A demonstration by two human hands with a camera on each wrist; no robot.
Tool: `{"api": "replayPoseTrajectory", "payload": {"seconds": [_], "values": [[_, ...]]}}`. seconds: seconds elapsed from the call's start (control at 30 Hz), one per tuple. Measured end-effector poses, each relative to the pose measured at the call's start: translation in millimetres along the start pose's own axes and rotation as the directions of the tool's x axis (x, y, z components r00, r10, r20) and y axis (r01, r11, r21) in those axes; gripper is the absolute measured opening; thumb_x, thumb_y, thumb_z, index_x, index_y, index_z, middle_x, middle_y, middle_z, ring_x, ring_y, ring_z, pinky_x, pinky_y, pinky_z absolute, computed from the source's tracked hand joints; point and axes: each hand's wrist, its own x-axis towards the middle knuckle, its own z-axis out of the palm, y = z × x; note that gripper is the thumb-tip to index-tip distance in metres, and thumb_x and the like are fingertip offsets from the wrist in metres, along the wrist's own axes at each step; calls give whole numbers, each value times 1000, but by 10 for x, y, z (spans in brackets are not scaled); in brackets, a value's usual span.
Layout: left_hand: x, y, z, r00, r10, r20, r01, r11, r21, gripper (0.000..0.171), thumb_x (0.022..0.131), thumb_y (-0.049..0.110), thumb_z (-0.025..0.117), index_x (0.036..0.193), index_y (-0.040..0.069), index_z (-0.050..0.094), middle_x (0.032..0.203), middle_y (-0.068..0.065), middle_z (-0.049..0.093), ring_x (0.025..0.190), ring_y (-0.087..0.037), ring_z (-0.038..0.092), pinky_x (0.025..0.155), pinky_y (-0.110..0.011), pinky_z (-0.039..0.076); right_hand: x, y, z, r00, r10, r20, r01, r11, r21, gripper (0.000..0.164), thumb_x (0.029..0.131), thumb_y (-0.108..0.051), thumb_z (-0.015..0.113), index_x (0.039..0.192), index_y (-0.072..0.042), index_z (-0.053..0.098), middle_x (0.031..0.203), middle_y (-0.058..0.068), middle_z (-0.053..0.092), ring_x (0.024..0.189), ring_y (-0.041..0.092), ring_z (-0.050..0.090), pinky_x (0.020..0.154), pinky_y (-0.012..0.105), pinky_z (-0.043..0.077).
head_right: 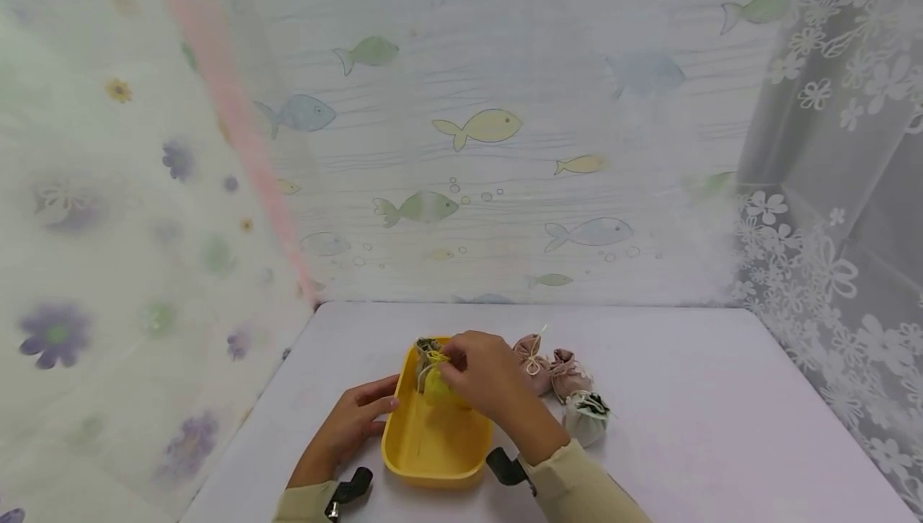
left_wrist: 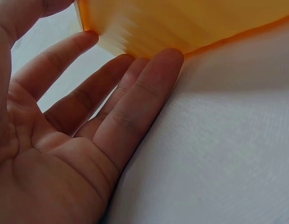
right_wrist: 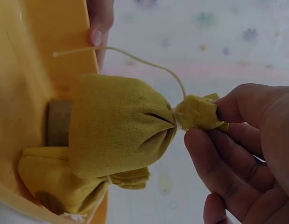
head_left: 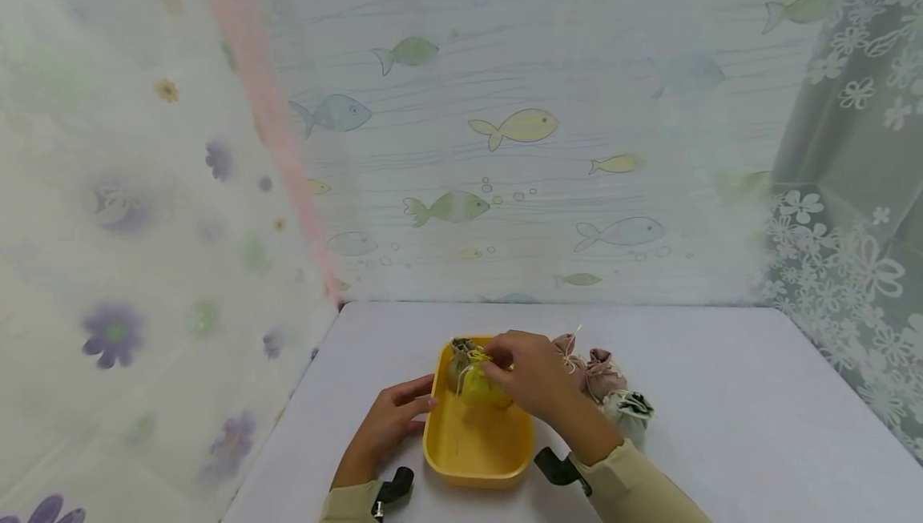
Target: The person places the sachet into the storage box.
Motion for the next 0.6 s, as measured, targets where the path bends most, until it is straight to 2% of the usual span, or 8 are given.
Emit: {"api": "replayPoseTrajectory", "payload": {"seconds": [0.27, 0.47, 0.6], "values": [[-12, 0, -11, 1000, 8, 16, -8, 1000, -3, 64, 90, 43, 79, 147, 23, 60, 154, -8, 55, 128, -23, 63, 91, -39, 62, 85, 9, 90, 990, 71, 122, -78, 995, 55, 12, 96, -25, 74, 107, -19, 78, 95, -13, 71, 84, 1, 65, 75, 17, 58], [-15, -2, -29, 1000, 11, 24, -11, 1000, -9, 66, 89, 45, 79, 148, 22, 59, 154, -8, 55, 127, -22, 64, 91, -40, 63, 156, 47, 224, 990, 58, 128, -65, 997, 44, 10, 95, -23, 75, 103, -18, 78, 91, -12, 71, 80, 1, 64, 73, 17, 57], [-14, 0, -27, 999, 11, 32, -10, 1000, -14, 66, 89, 44, 79, 148, 22, 59, 154, -8, 55, 128, -23, 64, 91, -40, 62, 187, 45, 287, 984, 81, 159, -86, 996, 25, 9, 95, -24, 75, 102, -19, 78, 90, -12, 71, 78, 1, 62, 72, 18, 57]]}}
